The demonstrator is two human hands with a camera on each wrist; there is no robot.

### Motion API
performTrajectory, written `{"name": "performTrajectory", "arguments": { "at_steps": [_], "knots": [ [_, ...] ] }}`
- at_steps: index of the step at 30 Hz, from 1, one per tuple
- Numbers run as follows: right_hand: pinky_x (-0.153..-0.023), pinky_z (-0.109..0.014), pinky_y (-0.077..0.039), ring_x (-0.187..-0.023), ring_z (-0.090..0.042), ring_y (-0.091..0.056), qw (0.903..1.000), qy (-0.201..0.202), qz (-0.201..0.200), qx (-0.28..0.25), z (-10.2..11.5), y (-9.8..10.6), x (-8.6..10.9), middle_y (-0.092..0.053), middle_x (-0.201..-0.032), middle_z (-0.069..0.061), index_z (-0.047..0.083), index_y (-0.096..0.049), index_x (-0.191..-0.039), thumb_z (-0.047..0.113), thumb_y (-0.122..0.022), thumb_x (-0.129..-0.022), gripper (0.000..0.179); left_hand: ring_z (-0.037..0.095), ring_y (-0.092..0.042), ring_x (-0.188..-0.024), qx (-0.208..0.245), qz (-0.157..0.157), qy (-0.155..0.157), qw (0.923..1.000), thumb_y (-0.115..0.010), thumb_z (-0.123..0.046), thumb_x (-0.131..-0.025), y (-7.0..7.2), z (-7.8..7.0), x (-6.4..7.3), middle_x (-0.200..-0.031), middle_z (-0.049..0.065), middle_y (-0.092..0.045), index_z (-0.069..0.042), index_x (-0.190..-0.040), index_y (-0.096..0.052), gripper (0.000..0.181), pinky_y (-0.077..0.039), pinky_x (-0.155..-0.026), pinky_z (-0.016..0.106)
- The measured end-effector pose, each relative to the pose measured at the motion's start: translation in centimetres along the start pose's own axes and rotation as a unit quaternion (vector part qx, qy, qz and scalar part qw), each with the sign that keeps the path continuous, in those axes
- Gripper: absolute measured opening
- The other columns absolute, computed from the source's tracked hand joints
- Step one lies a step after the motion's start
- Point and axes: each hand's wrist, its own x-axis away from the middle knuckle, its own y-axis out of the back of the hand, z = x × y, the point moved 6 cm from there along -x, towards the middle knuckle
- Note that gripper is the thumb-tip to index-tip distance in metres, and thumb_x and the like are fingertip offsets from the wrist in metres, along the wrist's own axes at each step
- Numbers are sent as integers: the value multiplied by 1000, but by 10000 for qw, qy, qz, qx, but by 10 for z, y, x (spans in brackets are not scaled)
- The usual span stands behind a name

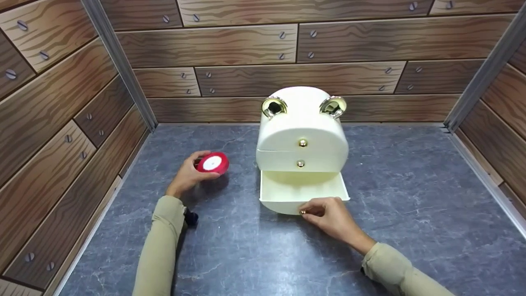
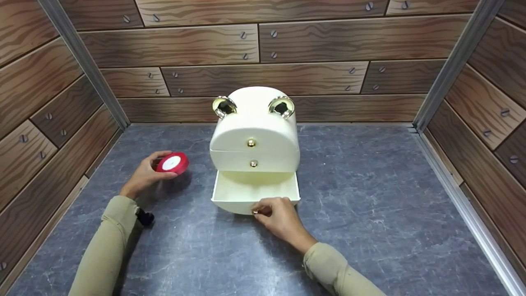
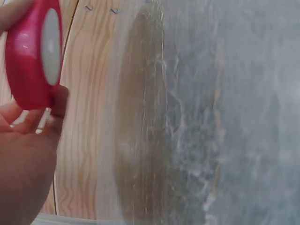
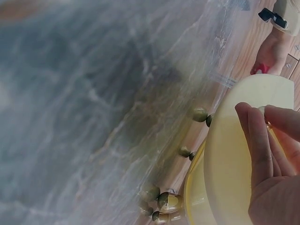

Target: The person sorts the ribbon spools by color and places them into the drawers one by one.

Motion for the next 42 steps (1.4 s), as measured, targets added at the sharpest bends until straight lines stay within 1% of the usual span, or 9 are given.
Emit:
{"name": "performTrajectory", "arguments": {
  "at_steps": [4,8,12,19,21,26,29,35,42],
  "knots": [
    [-74,-21,-61,-82,-16,-78,10000,-17,17,-13,0,0,0,-81,-93,-4,9,-83,-98,-1,-81,-84,17,32,-50,-134,470,-6,-139,9988,-92,-14,-78,2,-1,1,-147,19,-53,-8,-151,-51,83,-42,-114,45],
    [-74,-22,-61,-83,-17,-78,10000,9,18,-23,-1,0,-1,-81,-93,-5,9,-83,-97,-1,-81,-84,17,29,-49,-136,678,-23,-296,9973,-90,-11,-79,4,-4,2,-149,17,-52,-7,-151,-51,82,-43,-114,42],
    [-74,-22,-62,-83,-17,-78,10000,34,-4,-27,-1,0,0,-81,-93,-5,8,-82,-97,-1,-81,-84,17,28,-49,-136,719,-13,-348,9968,-90,-11,-79,4,-4,2,-150,16,-51,-7,-151,-51,82,-45,-113,41],
    [-73,-22,-61,-82,-15,-77,10000,9,-9,-21,-1,0,-1,-80,-93,-5,8,-82,-97,-1,-82,-83,17,30,-48,-138,549,47,-286,9981,-90,-18,-81,5,-4,5,-151,16,-50,-8,-152,-49,83,-42,-117,48],
    [-73,-22,-61,-82,-15,-77,10000,-1,-4,-14,-1,0,-1,-81,-93,-5,8,-82,-97,-1,-82,-84,16,30,-49,-138,557,60,-335,9979,-90,-16,-80,4,-6,6,-151,16,-51,-8,-151,-50,82,-44,-116,46],
    [-72,-22,-61,-81,-14,-77,10000,-10,3,3,0,0,-1,-81,-93,-5,8,-82,-97,0,-82,-84,16,29,-52,-134,706,147,-571,9958,-89,-9,-80,1,-15,10,-149,18,-53,-4,-151,-50,81,-49,-108,31],
    [-71,-22,-61,-80,-15,-77,10000,39,-22,22,0,1,-1,-81,-92,-6,8,-82,-96,0,-82,-83,15,29,-53,-132,699,208,-663,9951,-90,-9,-79,-3,-20,13,-148,17,-54,-4,-150,-51,81,-50,-105,27],
    [-72,-22,-61,-80,-16,-77,10000,42,-20,14,-1,1,-2,-81,-92,-6,8,-82,-96,0,-82,-83,15,27,-56,-130,602,303,-796,9945,-93,-12,-76,-16,-32,22,-146,14,-56,-9,-147,-56,80,-51,-105,31],
    [-72,-22,-61,-80,-15,-77,10000,-7,-4,-31,-1,0,-1,-80,-92,-7,7,-82,-96,-1,-81,-84,15,27,-61,-123,602,553,-1223,9891,-96,-11,-70,-46,-56,34,-140,12,-62,-9,-144,-58,83,-52,-106,37]
  ]
}}
